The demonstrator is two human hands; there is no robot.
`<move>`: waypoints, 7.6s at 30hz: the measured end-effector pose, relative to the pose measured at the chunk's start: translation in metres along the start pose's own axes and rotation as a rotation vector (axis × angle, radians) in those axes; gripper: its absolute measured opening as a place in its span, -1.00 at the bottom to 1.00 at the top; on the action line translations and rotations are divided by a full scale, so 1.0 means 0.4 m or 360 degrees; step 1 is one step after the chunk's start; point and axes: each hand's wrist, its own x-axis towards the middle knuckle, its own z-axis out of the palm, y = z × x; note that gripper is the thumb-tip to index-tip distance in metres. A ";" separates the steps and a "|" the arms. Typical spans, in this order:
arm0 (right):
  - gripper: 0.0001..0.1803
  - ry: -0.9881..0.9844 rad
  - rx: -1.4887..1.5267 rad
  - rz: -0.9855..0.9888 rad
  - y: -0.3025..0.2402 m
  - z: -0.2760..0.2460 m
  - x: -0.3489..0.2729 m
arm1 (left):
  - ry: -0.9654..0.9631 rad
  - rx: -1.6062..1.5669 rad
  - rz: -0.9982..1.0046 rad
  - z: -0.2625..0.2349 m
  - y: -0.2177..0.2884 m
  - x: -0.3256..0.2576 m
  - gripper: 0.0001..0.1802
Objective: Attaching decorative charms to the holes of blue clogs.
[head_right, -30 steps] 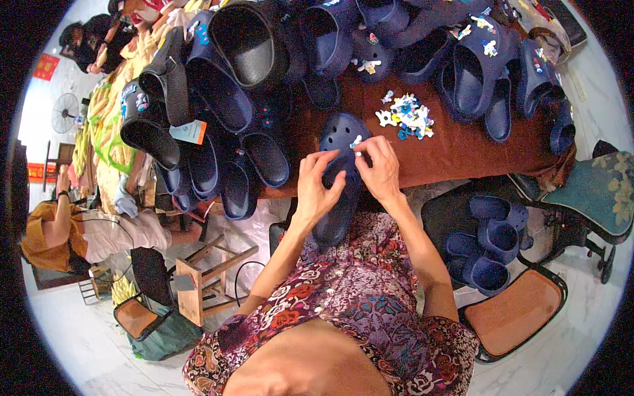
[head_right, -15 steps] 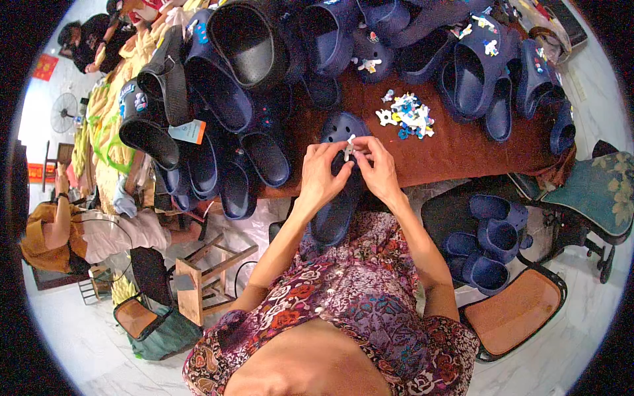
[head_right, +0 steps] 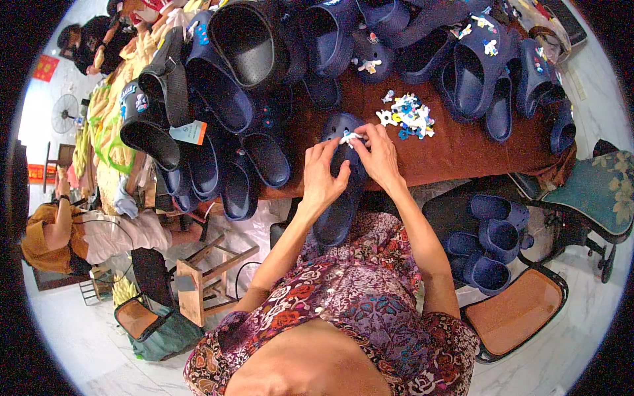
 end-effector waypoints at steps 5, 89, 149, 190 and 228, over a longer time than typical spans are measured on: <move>-0.76 0.0192 -0.0085 -0.0041 0.004 0.030 0.032 | -0.0047 0.0055 0.0019 -0.001 -0.007 0.004 -0.34; -0.72 0.0089 0.0101 -0.0169 0.078 0.033 0.056 | 0.0393 -0.3004 -0.1433 0.099 -0.038 -0.039 -0.53; -0.59 0.0164 0.0148 -0.0146 0.032 0.003 -0.073 | 0.0300 -0.2757 -0.1569 0.063 -0.033 -0.130 -0.41; -0.84 0.0480 -0.0060 0.0122 0.166 -0.057 -0.095 | 0.0079 -0.2978 -0.1742 0.045 -0.069 -0.104 -0.57; -0.76 0.0237 0.0697 0.0384 0.073 0.031 -0.125 | 0.0198 -0.2761 -0.1474 0.053 -0.016 -0.116 -0.37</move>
